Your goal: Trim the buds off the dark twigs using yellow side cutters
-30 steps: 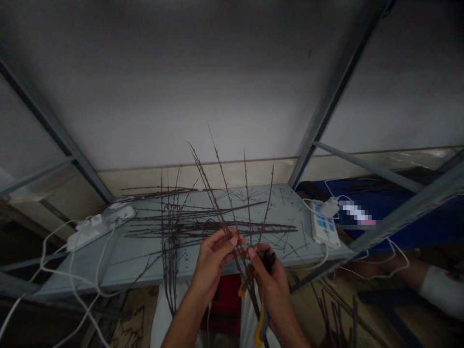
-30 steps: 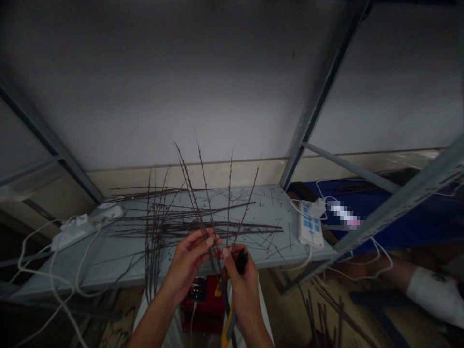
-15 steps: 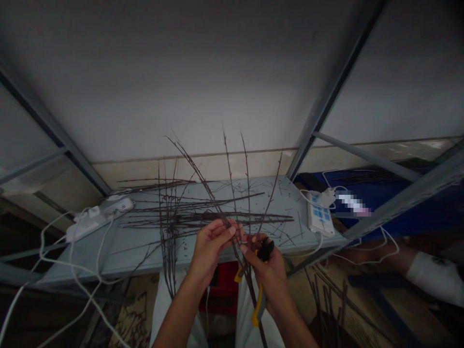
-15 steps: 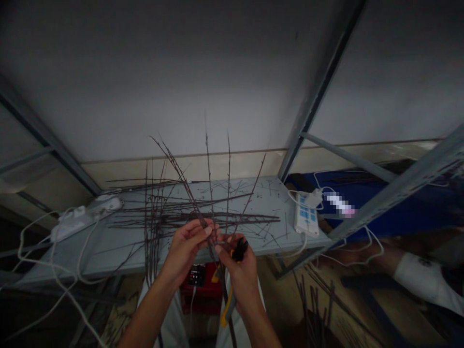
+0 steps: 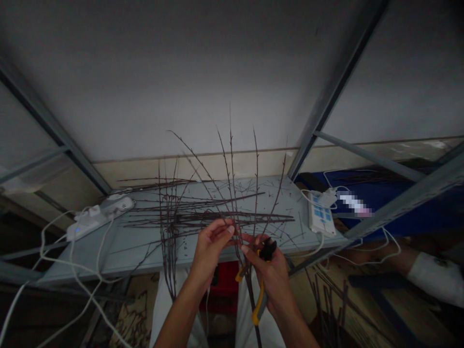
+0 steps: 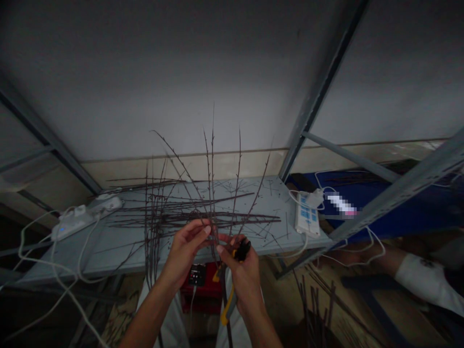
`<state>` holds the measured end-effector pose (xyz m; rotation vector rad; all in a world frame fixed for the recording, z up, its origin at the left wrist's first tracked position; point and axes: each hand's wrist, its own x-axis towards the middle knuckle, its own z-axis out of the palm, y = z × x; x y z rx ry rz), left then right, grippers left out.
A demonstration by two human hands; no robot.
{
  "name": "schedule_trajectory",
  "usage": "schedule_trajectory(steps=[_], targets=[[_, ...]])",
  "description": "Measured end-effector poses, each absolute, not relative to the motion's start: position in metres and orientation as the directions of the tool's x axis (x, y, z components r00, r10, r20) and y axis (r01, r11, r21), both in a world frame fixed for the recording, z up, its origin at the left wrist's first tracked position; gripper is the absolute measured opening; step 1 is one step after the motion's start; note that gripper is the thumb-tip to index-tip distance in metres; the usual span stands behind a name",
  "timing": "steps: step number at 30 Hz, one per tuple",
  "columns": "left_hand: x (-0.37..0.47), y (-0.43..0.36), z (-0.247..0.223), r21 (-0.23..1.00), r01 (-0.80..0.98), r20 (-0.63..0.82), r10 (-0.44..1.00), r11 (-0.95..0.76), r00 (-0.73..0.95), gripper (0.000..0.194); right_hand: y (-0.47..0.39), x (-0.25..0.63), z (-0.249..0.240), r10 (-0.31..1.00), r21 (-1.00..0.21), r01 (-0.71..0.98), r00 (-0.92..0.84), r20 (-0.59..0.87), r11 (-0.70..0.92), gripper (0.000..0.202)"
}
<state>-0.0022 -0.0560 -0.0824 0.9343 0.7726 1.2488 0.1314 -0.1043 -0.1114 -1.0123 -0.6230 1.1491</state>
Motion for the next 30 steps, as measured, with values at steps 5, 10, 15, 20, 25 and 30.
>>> schedule_trajectory(steps=[5,10,15,20,25,30], targets=[[-0.003,-0.056,-0.081,0.896,-0.441,0.018,0.984,0.062,0.176,0.023,-0.105,0.132,-0.110,0.935,-0.906,-0.414,0.347,-0.069,0.087,0.040],[-0.001,-0.060,-0.081,0.885,-0.461,0.014,0.989,0.055,0.145,0.027,-0.106,0.128,-0.113,0.933,-0.919,-0.377,0.360,-0.032,0.114,0.039],[0.002,-0.065,-0.078,0.874,-0.482,-0.008,0.995,0.057,0.103,0.024,-0.105,0.126,-0.117,0.913,-0.904,-0.409,0.404,-0.054,0.127,0.037],[0.007,-0.068,-0.076,0.798,-0.598,-0.022,0.995,0.079,0.102,0.024,-0.105,0.125,-0.112,0.896,-0.903,-0.415,0.435,-0.087,0.114,0.038],[0.012,-0.064,-0.079,0.865,-0.498,-0.004,0.995,0.056,0.104,0.038,-0.108,0.122,-0.110,0.909,-0.899,-0.424,0.410,-0.081,0.111,0.038],[0.011,-0.060,-0.089,0.933,-0.357,-0.003,0.995,0.040,0.104,0.019,-0.110,0.120,-0.115,0.905,-0.897,-0.420,0.421,-0.062,0.134,0.038]])
